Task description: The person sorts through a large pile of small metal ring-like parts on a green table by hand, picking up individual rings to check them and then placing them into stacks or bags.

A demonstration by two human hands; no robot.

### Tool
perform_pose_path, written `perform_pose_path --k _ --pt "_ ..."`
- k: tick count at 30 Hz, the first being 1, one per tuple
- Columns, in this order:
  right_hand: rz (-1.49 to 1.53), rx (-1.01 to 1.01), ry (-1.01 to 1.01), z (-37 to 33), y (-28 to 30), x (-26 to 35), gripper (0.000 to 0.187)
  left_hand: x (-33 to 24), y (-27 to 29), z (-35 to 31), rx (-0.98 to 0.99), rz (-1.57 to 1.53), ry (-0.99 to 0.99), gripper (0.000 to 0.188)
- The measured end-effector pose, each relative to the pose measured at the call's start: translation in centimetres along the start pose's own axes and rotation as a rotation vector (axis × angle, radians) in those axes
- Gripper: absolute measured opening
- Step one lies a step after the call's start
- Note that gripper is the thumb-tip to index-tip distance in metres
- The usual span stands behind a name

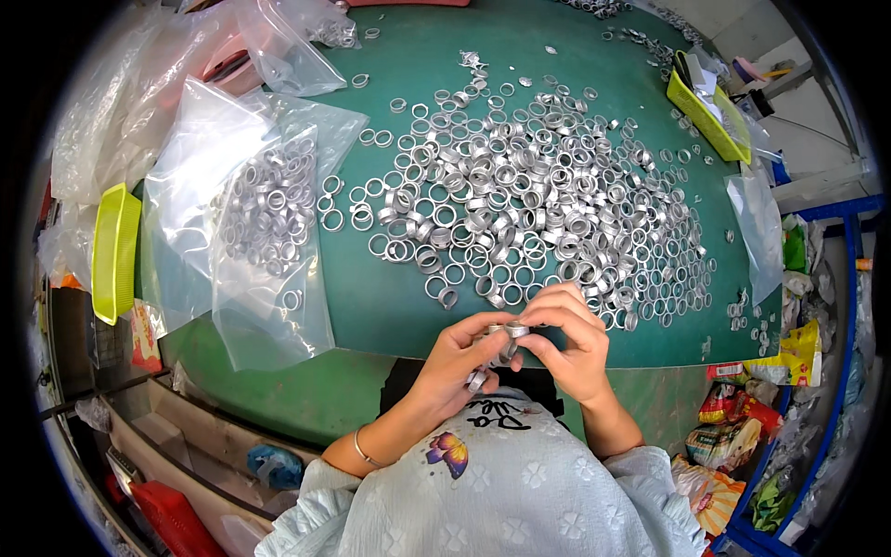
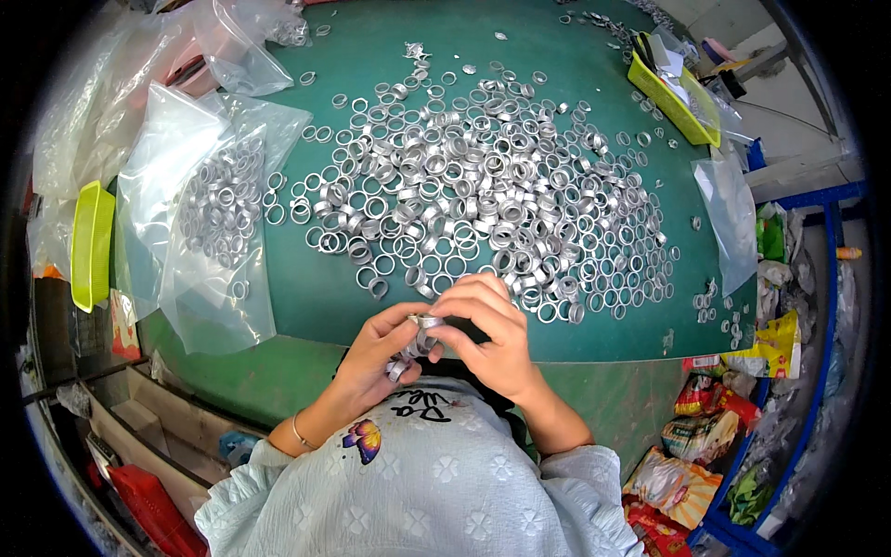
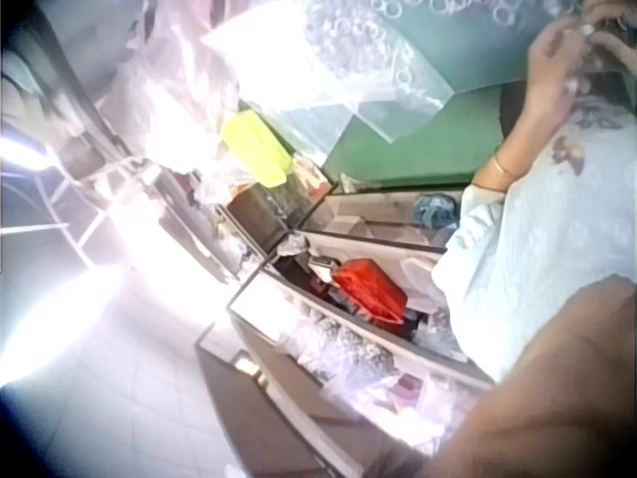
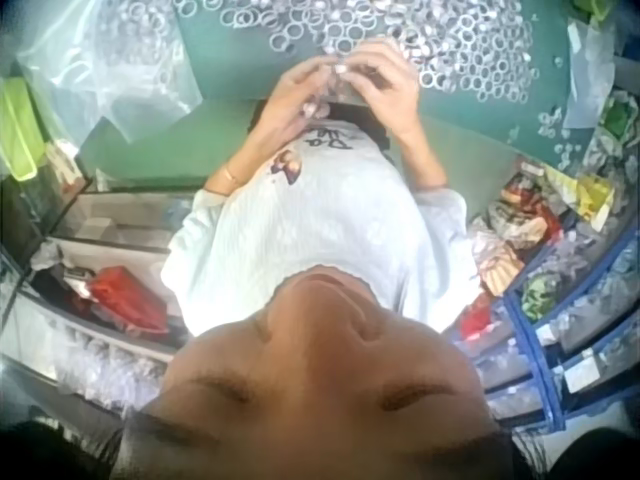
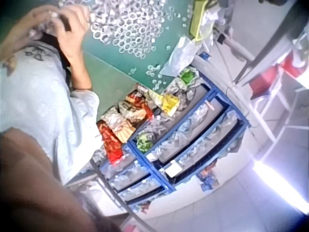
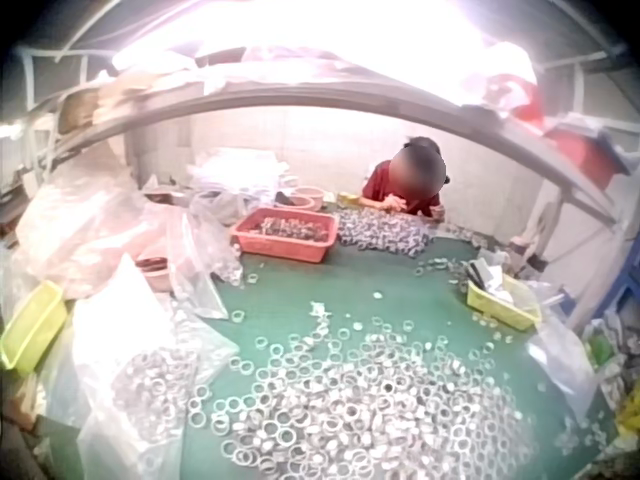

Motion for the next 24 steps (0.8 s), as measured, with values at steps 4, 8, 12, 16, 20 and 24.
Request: perform_pose_path --k 4,8,12,16,20,24 --pt "-0.087 0.008 0.063 0.2 -0.2 0.9 0.024 0.2 -0.3 0.1 0.043 -0.053 0.042 0.033" --pt "-0.05 -0.031 0.015 0.3 -0.1 1.0 0.024 0.6 -0.9 0.3 0.196 -0.198 0.064 0.035" --pt "-0.043 0.007 0.026 0.5 -0.3 1.2 0.023 0.9 -0.9 0.4 0.252 -0.221 0.083 0.036" --pt "-0.071 0.008 0.026 0.6 -0.5 1.5 0.021 1.1 -0.9 0.5 0.271 -0.212 0.111 0.038" --pt "-0.192 0.102 0.107 0.8 -1.3 2.8 0.021 1.0 -0.9 0.1 0.166 -0.222 0.119 0.042" --pt "-0.051 0.14 0.049 1.3 -2.2 2.0 0.021 1.3 0.6 -0.5 0.16 0.034 0.038 0.047"
Point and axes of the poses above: each hand's wrist, its own z-axis towards the middle knuckle, its own y-axis out of the back of the hand, x = y × z, the point moved 10 cm from there along z, towards the middle knuckle, and after that the axes turned 8 degrees about y, right-handed, at the moved point
